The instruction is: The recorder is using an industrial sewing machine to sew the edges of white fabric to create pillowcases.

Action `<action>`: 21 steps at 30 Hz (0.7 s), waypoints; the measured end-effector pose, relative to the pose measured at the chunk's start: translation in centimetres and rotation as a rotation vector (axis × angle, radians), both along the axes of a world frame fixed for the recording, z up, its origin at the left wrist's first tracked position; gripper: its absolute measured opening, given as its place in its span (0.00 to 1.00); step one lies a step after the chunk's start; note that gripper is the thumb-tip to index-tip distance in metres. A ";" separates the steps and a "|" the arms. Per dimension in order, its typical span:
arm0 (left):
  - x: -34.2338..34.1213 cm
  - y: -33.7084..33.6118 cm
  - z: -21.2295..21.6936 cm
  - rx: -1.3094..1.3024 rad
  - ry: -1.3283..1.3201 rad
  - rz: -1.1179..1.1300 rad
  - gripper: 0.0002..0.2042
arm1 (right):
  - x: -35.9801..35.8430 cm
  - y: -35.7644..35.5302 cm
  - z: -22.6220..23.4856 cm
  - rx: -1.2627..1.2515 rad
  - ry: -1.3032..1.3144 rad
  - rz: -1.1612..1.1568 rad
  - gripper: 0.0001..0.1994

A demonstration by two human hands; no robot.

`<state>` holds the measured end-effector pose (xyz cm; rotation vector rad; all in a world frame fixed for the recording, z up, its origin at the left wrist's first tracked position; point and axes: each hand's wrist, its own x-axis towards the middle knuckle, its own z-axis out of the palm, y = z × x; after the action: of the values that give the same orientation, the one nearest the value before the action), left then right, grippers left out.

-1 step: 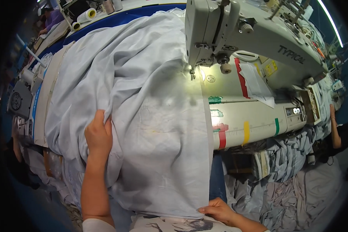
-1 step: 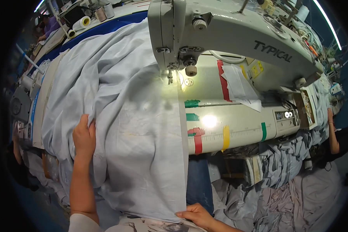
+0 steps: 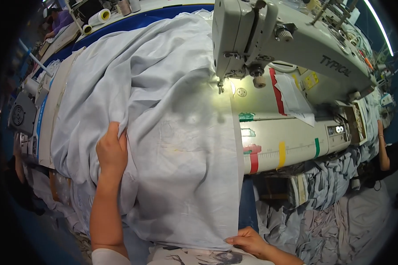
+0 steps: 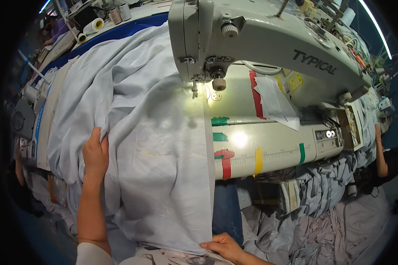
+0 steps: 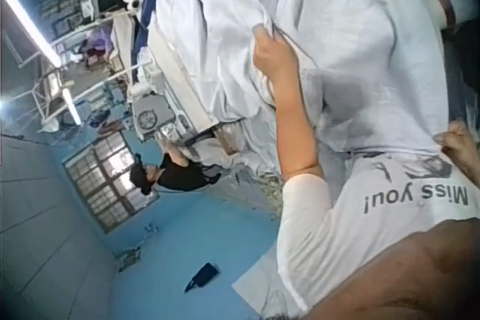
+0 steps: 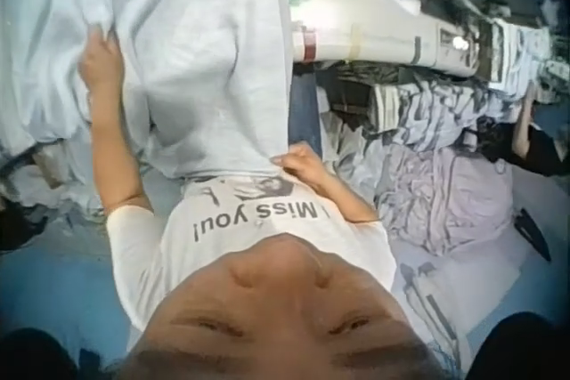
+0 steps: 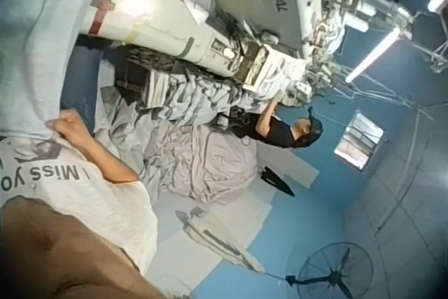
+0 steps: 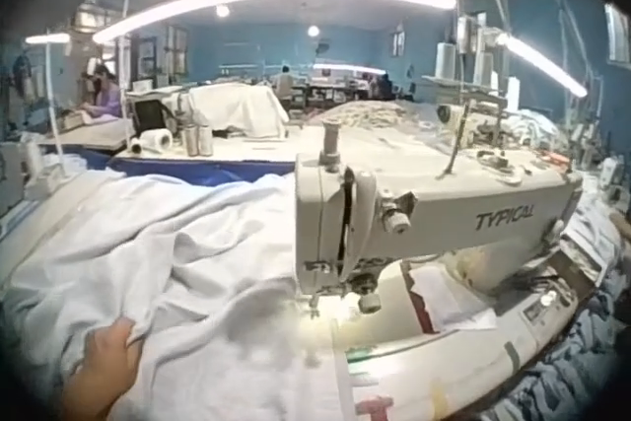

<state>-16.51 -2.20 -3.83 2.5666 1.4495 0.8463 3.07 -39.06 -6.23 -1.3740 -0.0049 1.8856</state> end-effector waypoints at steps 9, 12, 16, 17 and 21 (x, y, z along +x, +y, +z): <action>5.5 9.6 0.5 -0.013 0.096 0.176 0.08 | 2.3 3.7 -1.3 0.078 0.005 -0.044 0.06; 6.4 12.6 0.0 0.034 0.097 0.172 0.09 | 3.1 5.1 -1.4 0.108 0.006 -0.066 0.07; 8.1 15.9 -0.1 0.084 0.087 0.185 0.08 | 4.2 7.4 -1.2 0.123 0.003 -0.059 0.08; 8.7 16.6 0.1 0.077 0.099 0.188 0.08 | 4.4 7.9 -0.9 0.136 0.016 -0.084 0.08; 10.7 19.3 0.7 0.105 0.110 0.206 0.09 | 4.7 10.2 0.3 0.240 0.041 -0.223 0.08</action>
<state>-5.82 17.10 -3.10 2.6093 1.7723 0.8369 7.75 -28.83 -5.92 -1.1241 -0.0534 1.6676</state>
